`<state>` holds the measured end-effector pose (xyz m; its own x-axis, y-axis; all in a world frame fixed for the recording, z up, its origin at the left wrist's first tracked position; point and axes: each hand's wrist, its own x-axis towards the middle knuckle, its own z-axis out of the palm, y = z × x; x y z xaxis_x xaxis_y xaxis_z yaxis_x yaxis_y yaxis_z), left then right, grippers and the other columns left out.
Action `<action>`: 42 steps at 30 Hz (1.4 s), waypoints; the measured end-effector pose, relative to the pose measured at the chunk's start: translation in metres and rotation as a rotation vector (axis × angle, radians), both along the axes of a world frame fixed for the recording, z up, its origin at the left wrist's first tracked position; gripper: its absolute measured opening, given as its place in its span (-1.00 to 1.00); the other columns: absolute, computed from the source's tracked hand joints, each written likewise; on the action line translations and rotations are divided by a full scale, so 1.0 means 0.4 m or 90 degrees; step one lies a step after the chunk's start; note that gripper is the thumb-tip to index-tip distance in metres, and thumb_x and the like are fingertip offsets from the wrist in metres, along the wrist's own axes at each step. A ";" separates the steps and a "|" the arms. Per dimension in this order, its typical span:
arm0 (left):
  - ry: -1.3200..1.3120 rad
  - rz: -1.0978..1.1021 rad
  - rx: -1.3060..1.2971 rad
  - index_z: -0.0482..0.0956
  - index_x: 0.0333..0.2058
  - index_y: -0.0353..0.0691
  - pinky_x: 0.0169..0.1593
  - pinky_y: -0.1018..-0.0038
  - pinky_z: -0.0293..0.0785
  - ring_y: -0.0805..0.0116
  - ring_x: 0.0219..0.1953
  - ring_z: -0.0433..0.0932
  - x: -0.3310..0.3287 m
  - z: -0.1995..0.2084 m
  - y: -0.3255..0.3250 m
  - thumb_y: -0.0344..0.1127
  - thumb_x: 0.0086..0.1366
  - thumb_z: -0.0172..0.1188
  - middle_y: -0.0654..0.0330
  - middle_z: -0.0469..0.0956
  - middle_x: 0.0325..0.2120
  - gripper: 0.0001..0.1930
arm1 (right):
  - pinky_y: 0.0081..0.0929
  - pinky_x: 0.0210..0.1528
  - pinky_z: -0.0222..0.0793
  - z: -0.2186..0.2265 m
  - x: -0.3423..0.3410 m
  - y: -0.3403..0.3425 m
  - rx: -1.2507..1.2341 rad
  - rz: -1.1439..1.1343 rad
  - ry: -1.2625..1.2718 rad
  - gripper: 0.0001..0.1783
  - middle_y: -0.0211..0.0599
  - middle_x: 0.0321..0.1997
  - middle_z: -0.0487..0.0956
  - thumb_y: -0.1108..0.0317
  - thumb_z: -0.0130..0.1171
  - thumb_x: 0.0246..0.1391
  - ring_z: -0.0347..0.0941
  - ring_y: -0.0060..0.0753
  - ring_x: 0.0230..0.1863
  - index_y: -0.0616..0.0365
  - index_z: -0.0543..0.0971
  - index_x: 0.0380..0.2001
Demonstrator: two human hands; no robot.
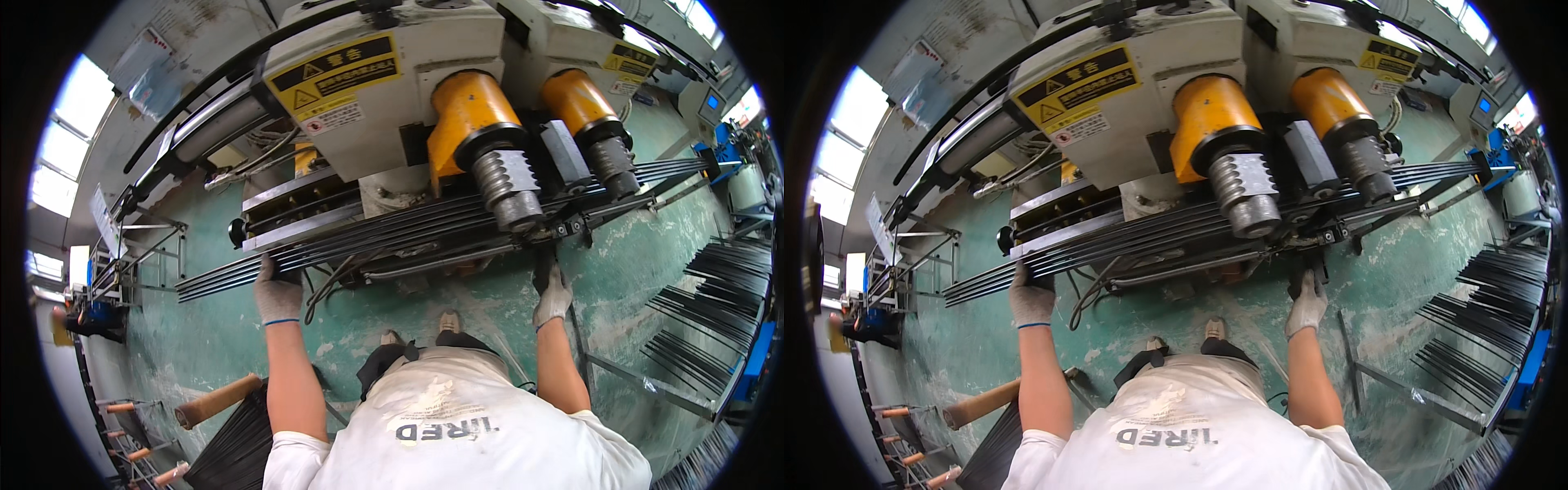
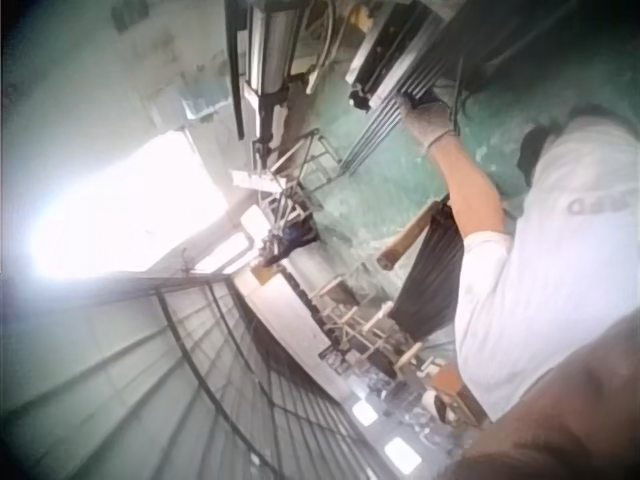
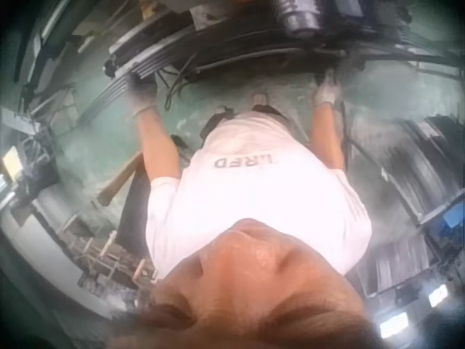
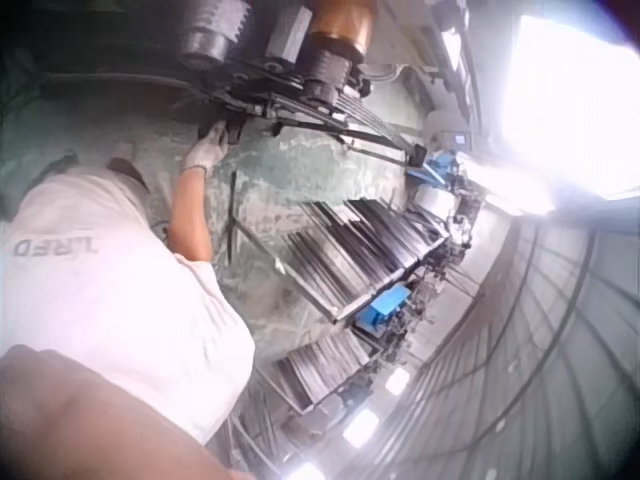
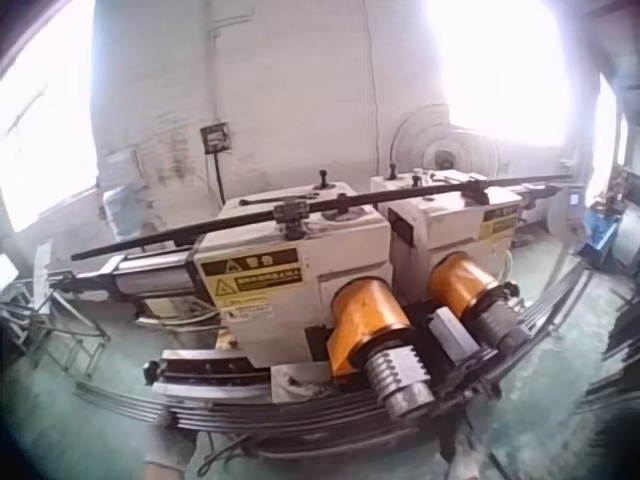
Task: The person repeatedly feeds straight metal rods into a bending machine, pulls them through to form a curved shape, and stacks the finished pieces on a nearby rack. The process is repeated continuously throughout the clip.
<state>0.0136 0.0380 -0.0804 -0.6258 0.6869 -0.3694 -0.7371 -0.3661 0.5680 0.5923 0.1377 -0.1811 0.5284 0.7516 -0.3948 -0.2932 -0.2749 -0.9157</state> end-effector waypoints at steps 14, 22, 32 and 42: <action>-0.046 0.142 0.052 0.66 0.04 -0.23 0.28 0.00 0.68 -0.01 0.09 0.75 -0.474 -0.002 -0.201 -0.27 0.64 0.19 0.03 0.78 0.00 -0.81 | -0.29 -0.07 0.60 -0.280 -0.081 -0.235 -0.110 0.117 -0.029 -0.70 -0.32 -0.02 0.81 0.14 0.36 0.50 0.70 -0.32 -0.09 0.14 0.75 0.06; 0.084 0.208 -0.021 0.70 0.08 -0.21 0.29 -0.10 0.66 -0.01 0.14 0.73 -0.839 -0.029 -0.401 -0.27 0.64 0.18 0.02 0.78 0.02 -0.78 | -0.25 -0.02 0.63 -0.252 -0.305 -0.365 -0.151 0.177 -0.088 -0.67 -0.27 0.02 0.83 0.15 0.38 0.49 0.76 -0.25 -0.01 0.10 0.75 0.14; 0.245 -0.021 -0.070 0.40 0.53 0.15 0.18 -0.15 0.72 -0.06 0.16 0.74 -0.842 0.004 -0.467 -0.07 0.67 0.23 0.07 0.70 0.19 -0.45 | -0.30 0.11 0.62 -0.245 -0.287 -0.438 -0.208 0.225 -0.333 -0.48 -0.22 0.11 0.81 0.07 0.40 0.43 0.69 -0.25 -0.02 0.28 0.73 0.21; 0.259 -0.125 -0.078 0.37 0.59 0.26 0.34 -0.31 0.51 -0.17 0.34 0.59 -0.854 0.008 -0.518 0.15 0.70 0.12 0.07 0.57 0.38 -0.41 | -0.16 0.17 0.59 -0.151 -0.456 -0.370 -0.194 0.484 -0.366 -0.50 0.00 0.05 0.84 0.00 0.31 0.43 0.75 0.04 0.06 0.24 0.82 0.07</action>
<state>-0.3280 -0.1691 -0.0773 -0.5992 0.7735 -0.2067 -0.4938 -0.1538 0.8558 0.4098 -0.0101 -0.2415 0.1209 0.8786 -0.4620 0.5233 -0.4519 -0.7225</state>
